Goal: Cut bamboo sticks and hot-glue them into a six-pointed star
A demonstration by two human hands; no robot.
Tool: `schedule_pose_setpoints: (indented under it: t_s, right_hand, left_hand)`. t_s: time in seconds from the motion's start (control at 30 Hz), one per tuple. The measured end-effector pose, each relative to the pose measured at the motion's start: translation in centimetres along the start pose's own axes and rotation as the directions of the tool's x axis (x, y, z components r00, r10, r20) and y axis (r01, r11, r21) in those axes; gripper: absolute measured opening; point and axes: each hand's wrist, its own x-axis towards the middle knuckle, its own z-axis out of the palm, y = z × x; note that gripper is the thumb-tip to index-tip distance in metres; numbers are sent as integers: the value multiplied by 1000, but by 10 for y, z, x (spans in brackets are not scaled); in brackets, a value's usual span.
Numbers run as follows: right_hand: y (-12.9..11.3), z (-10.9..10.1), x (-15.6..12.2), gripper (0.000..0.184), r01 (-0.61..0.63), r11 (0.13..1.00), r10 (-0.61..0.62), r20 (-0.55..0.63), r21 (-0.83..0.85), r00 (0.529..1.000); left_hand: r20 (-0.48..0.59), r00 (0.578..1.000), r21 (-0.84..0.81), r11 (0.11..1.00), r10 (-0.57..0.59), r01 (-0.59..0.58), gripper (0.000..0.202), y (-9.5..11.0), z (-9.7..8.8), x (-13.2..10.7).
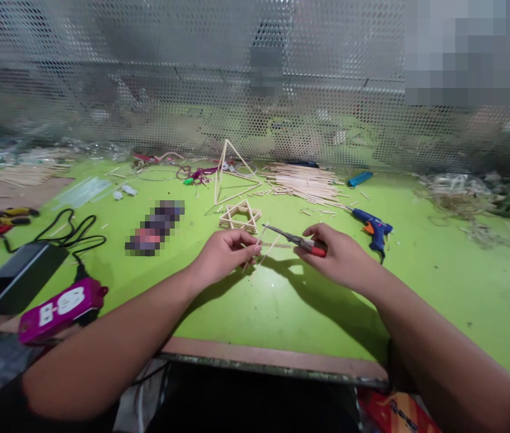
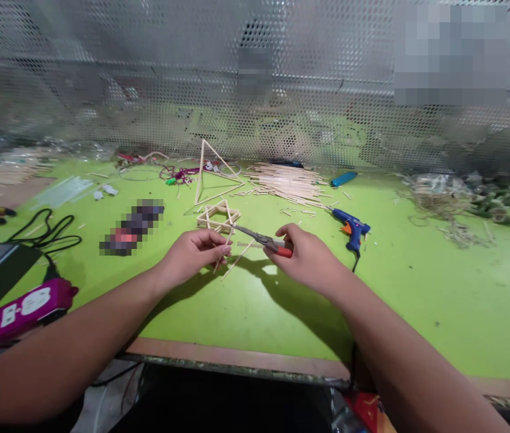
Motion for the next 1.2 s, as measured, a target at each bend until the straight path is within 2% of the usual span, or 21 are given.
schedule_pose_setpoints:
  t_s: [0.07,0.13,0.3,0.47,0.63,1.07,1.2]
  right_hand:
    - [0,1,1,30,25,996,-22,36,-84,999]
    - [0,3,0,35,41,988,-36,35,-152,999]
    - [-4,7,-2,35,48,986,-45,27,-159,999]
    - [-3,4,-1,35,29,981,-24,29,-190,999]
    - [-2,-1,-2,34,37,979,-33,23,-199,999]
    - [-12,-2,-2,30,-68,951,79,24,-301,997]
    - [-9,-3,0,31,-127,947,127,-19,-294,992]
  left_hand:
    - [8,1000,-20,1000,-15,15,37,1,3,-2]
    - [9,1000,-51,999,-15,15,38,1,5,-4]
    - [39,999,-136,990,-20,25,39,3,10,-8]
    - [99,995,-82,996,-17,25,32,5,7,-7]
    - [97,995,-45,999,16,-12,26,7,7,-7]
    - [137,990,-56,998,-17,25,30,4,5,-6]
    - [108,994,-54,998,-17,23,32,8,2,-6]
